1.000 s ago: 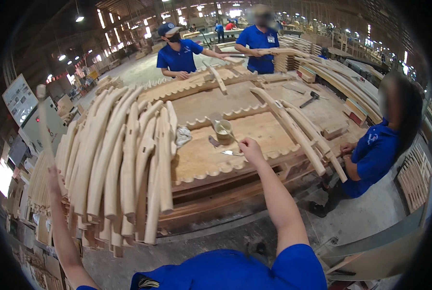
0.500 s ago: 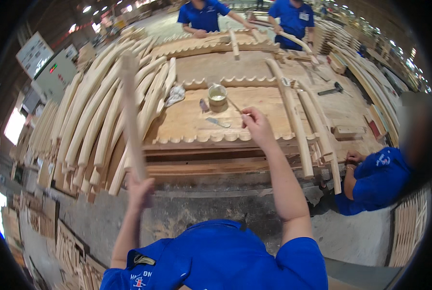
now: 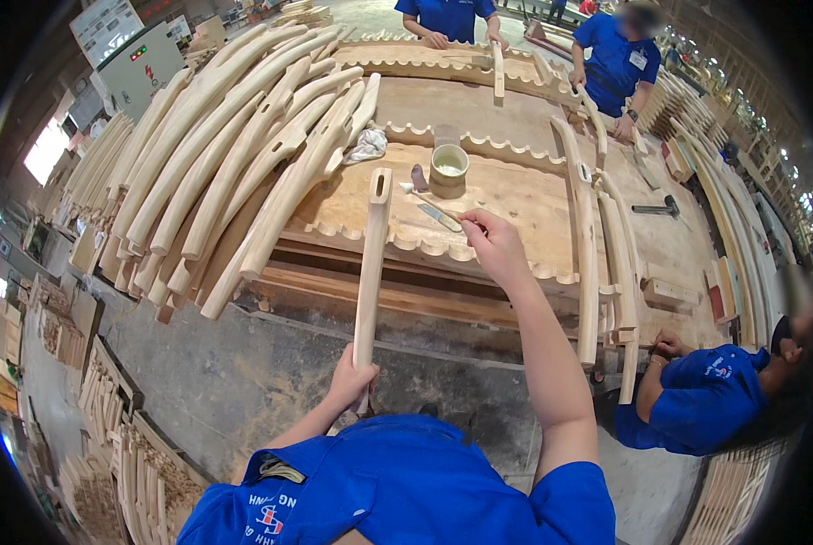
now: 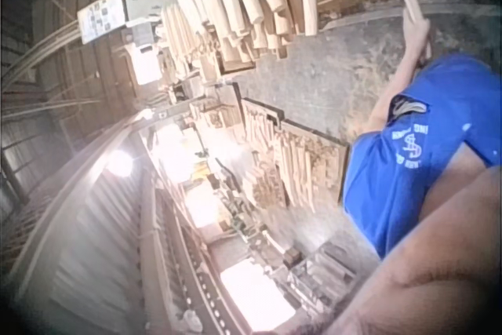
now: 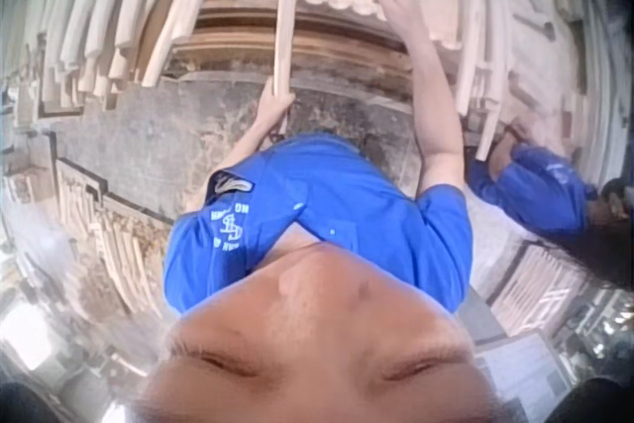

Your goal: The person applies glue to the ends of wooden chair legs using a small brush and container. They repeatedly dip the brush into the container and coat the leg ends, then place the legs aside. The person also refills the glue container from a larger jug.

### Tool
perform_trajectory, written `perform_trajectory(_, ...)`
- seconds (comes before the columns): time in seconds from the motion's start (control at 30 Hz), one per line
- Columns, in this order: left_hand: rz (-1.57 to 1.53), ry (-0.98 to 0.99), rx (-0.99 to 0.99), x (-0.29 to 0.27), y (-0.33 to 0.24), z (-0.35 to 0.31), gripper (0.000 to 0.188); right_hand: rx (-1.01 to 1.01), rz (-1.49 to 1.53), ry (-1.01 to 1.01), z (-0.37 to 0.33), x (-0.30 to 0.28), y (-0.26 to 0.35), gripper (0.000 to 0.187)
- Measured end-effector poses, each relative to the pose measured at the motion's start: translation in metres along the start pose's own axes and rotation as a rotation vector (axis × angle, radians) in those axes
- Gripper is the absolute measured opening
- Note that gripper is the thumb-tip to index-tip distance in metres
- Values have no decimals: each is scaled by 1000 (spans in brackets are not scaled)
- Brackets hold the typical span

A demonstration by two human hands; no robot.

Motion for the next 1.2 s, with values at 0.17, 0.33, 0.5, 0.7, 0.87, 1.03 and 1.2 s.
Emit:
perform_trajectory(0.17, 11, 42, -16, 2, -2, -7, 33, -40, -152, 14, 29, 20, 1, 24)
perform_trajectory(0.33, 5, 48, -27, 3, 11, 0, 36, -53, -116, 7, 45, 31, 0, 23)
perform_trajectory(0.5, 128, 17, 65, -14, 40, 19, 51, -46, 47, 11, 36, 32, 6, 21)
perform_trajectory(0.7, 132, 60, 30, -16, 38, 22, 49, -53, 8, 7, 29, 26, -2, 22)
perform_trajectory(0.87, 91, 78, -24, -15, 15, 2, 49, -6, -117, 36, 34, 32, -3, 25)
perform_trajectory(1.03, 61, 106, -97, -11, -3, -4, 46, 34, -237, 20, 46, 34, -4, 24)
perform_trajectory(1.2, 76, 83, -53, -9, -9, -8, 44, -42, -463, -116, 49, 36, 10, 17)
Point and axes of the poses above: each hand's wrist, its own z-axis towards the middle knuckle, its own x-axis out of the palm, y = z × x, the point moved 5 cm from there along z, towards the middle knuckle, and after that the axes turned 7 degrees about x, right-handed, at the moved point
